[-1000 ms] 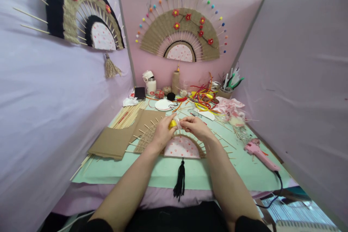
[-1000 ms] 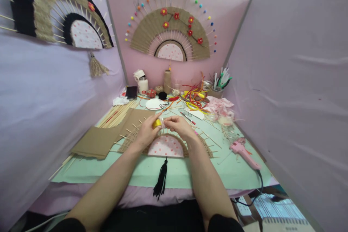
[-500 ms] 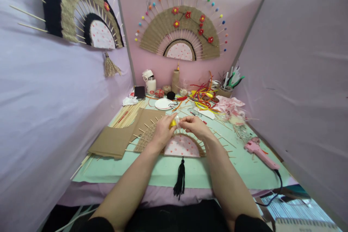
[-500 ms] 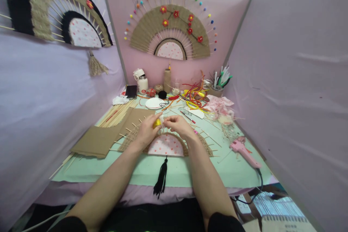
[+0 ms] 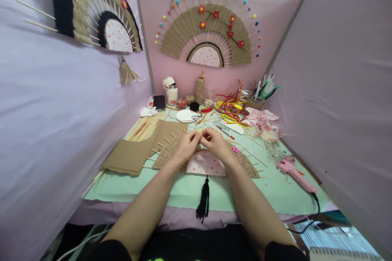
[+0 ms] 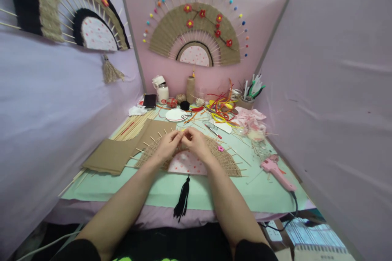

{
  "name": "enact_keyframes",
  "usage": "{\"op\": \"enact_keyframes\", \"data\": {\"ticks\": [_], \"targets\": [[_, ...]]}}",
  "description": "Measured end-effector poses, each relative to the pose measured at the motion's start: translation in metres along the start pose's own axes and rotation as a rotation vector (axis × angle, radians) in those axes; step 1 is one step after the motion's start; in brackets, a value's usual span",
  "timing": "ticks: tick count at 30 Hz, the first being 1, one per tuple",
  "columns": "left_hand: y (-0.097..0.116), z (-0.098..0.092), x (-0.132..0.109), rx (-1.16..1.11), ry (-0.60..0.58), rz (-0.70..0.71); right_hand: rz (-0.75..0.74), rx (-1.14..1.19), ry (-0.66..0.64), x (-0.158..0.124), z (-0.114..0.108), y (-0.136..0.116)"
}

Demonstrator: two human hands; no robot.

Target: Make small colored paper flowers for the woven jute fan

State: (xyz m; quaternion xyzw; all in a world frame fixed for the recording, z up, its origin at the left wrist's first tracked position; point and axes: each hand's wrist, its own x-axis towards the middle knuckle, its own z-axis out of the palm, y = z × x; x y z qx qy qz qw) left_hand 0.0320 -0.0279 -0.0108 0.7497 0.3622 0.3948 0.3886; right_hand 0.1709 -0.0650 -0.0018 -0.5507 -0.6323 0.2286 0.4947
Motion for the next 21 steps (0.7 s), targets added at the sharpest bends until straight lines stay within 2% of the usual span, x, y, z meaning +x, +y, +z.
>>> {"op": "enact_keyframes", "data": {"ticks": [3, 12, 17, 21], "targets": [[-0.0025, 0.0007, 0.0028, -0.032, -0.012, -0.023, 0.004, 0.012, -0.027, -0.0018, 0.0039, -0.001], [0.0004, -0.0003, -0.001, 0.112, 0.031, 0.139, 0.153, 0.238, -0.054, 0.0019, 0.0032, 0.0029], [-0.0006, 0.0022, -0.0017, 0.151, 0.025, 0.178, 0.065, 0.184, -0.086, 0.0011, 0.0015, 0.0028], [0.0036, 0.0018, -0.0016, 0.004, -0.015, 0.169, 0.026, 0.191, -0.072, 0.0002, 0.0016, 0.0031]]}}
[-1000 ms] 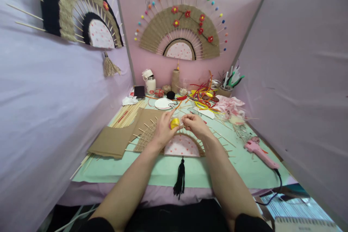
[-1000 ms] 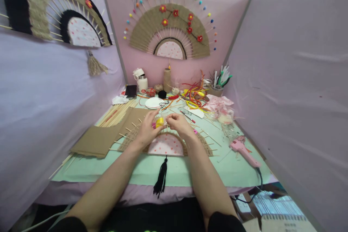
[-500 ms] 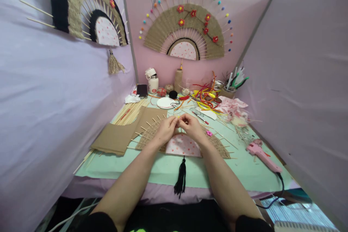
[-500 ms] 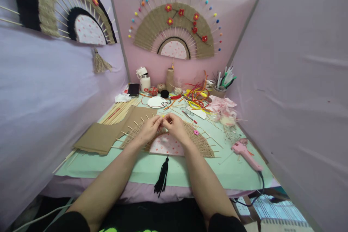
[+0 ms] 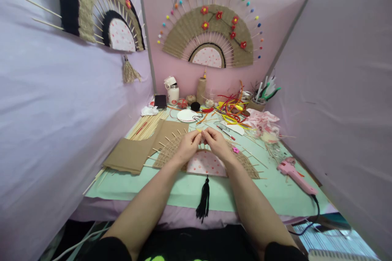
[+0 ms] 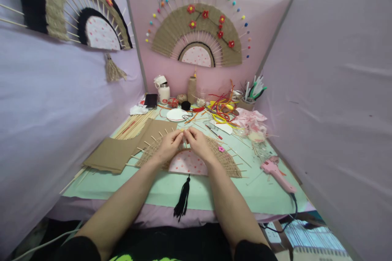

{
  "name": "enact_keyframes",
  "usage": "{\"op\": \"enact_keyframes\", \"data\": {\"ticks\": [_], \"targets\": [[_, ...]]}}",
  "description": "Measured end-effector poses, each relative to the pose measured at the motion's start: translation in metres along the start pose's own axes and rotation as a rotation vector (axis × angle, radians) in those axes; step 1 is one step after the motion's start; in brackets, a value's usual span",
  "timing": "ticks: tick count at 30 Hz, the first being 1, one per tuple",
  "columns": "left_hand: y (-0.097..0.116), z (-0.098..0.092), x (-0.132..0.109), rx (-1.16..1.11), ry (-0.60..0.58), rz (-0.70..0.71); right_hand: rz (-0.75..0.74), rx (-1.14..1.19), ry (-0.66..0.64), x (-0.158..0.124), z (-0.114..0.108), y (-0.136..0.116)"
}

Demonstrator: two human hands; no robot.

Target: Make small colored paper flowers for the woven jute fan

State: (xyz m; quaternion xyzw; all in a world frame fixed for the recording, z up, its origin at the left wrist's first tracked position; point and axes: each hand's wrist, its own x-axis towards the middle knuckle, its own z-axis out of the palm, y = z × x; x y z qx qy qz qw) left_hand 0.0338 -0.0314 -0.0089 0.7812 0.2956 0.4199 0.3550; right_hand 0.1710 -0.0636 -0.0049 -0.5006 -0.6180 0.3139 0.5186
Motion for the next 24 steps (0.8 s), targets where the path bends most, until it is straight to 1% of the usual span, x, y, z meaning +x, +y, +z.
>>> {"op": "enact_keyframes", "data": {"ticks": [3, 8, 11, 15, 17, 18, 19, 22, 24], "targets": [[0.006, -0.002, 0.0, -0.139, -0.013, -0.035, 0.003, 0.052, 0.009, -0.001, 0.002, -0.002], [0.011, -0.005, -0.001, -0.246, -0.02, -0.087, 0.03, 0.109, 0.026, -0.002, 0.006, -0.002], [0.007, -0.003, -0.001, -0.307, -0.023, -0.14, 0.054, 0.156, 0.025, -0.002, 0.009, 0.002], [-0.001, 0.002, 0.001, -0.452, 0.006, -0.255, 0.145, 0.274, 0.058, -0.001, 0.013, 0.004], [-0.002, 0.002, 0.001, -0.461, 0.02, -0.276, 0.15, 0.251, 0.077, -0.001, 0.012, 0.002], [-0.002, 0.001, 0.0, -0.396, 0.032, -0.253, 0.118, 0.172, 0.097, -0.002, 0.01, 0.001], [-0.001, 0.001, 0.0, -0.28, 0.049, -0.207, 0.062, 0.05, 0.124, -0.002, 0.008, -0.001], [0.0, -0.002, -0.003, 0.186, 0.141, -0.024, -0.133, -0.384, 0.216, -0.005, 0.001, -0.008], [0.0, -0.003, -0.004, 0.413, 0.187, 0.051, -0.185, -0.564, 0.227, -0.008, -0.002, -0.01]]}}
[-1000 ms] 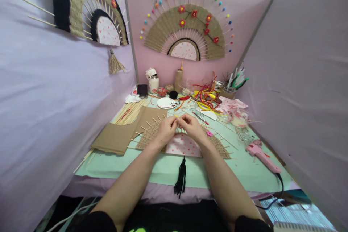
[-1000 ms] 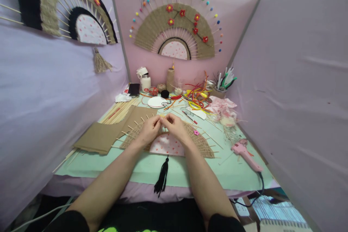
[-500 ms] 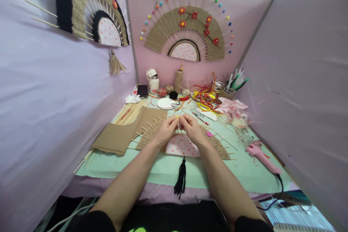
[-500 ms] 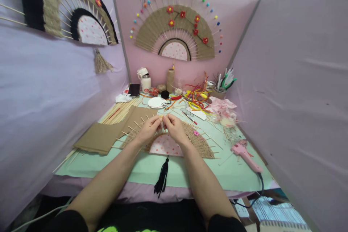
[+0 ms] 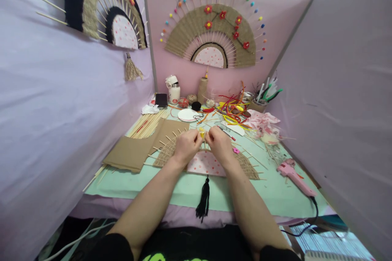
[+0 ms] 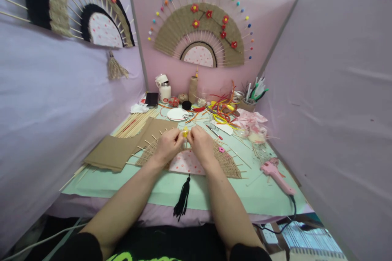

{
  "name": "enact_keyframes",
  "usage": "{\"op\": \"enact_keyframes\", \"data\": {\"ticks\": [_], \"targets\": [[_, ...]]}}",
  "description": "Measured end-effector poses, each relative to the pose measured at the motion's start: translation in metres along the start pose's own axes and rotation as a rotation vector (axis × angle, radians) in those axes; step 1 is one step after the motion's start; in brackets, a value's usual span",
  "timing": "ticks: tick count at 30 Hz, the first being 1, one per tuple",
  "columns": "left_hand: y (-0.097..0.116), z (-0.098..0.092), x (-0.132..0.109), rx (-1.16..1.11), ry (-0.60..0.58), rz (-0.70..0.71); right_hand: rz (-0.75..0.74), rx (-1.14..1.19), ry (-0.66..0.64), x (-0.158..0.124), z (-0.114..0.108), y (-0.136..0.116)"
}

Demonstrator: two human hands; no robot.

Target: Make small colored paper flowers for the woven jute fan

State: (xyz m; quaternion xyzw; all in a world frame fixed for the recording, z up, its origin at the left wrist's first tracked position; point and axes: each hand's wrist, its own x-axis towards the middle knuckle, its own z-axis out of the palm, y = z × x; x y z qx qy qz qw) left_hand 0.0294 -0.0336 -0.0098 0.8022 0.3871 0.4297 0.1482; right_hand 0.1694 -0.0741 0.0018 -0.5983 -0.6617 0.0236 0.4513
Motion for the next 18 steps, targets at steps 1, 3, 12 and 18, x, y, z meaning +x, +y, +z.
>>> {"op": "enact_keyframes", "data": {"ticks": [1, 3, 12, 18], "targets": [[-0.001, 0.0, -0.001, 0.057, 0.001, 0.024, -0.011, -0.033, -0.014, -0.001, -0.001, 0.0], [-0.002, -0.001, -0.001, 0.068, -0.031, 0.059, -0.011, -0.026, -0.032, -0.002, 0.0, 0.002], [-0.014, 0.003, 0.006, -0.167, -0.151, 0.187, 0.124, 0.271, -0.017, -0.003, 0.001, 0.014], [-0.011, 0.0, 0.007, -0.3, -0.205, 0.115, 0.163, 0.449, -0.104, -0.004, -0.003, 0.019]]}}
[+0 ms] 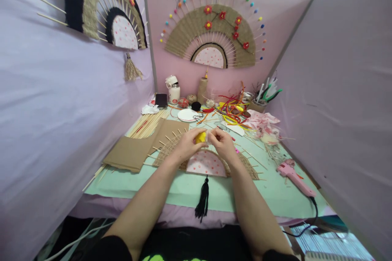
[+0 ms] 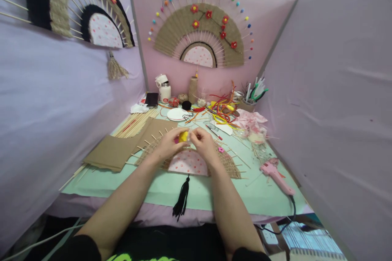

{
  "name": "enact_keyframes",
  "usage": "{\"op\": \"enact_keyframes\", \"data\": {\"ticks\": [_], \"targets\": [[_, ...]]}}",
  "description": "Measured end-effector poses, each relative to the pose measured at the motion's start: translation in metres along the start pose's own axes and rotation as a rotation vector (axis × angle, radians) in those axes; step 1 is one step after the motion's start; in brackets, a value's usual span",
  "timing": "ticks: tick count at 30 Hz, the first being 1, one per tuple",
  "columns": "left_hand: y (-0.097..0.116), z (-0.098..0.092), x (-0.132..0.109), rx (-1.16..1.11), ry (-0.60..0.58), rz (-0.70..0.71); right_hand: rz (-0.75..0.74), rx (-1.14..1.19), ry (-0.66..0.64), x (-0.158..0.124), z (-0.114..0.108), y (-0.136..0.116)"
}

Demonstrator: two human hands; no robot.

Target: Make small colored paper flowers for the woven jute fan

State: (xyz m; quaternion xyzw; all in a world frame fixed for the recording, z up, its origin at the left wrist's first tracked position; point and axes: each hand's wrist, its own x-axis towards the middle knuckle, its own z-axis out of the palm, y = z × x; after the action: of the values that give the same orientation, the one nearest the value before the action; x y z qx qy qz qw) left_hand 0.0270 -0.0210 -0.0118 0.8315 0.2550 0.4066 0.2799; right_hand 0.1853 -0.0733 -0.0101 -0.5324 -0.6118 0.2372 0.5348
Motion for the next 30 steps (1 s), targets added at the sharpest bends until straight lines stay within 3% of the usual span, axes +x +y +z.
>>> {"op": "enact_keyframes", "data": {"ticks": [7, 14, 30], "targets": [[0.001, 0.0, 0.001, 0.013, 0.079, -0.07, -0.104, -0.009, 0.133, 0.002, -0.003, 0.001], [-0.002, 0.002, -0.001, 0.023, 0.14, -0.055, -0.17, -0.062, 0.086, 0.002, -0.005, 0.002], [0.006, 0.001, -0.003, 0.01, 0.087, -0.102, -0.158, -0.147, -0.08, 0.002, -0.011, 0.003]]}}
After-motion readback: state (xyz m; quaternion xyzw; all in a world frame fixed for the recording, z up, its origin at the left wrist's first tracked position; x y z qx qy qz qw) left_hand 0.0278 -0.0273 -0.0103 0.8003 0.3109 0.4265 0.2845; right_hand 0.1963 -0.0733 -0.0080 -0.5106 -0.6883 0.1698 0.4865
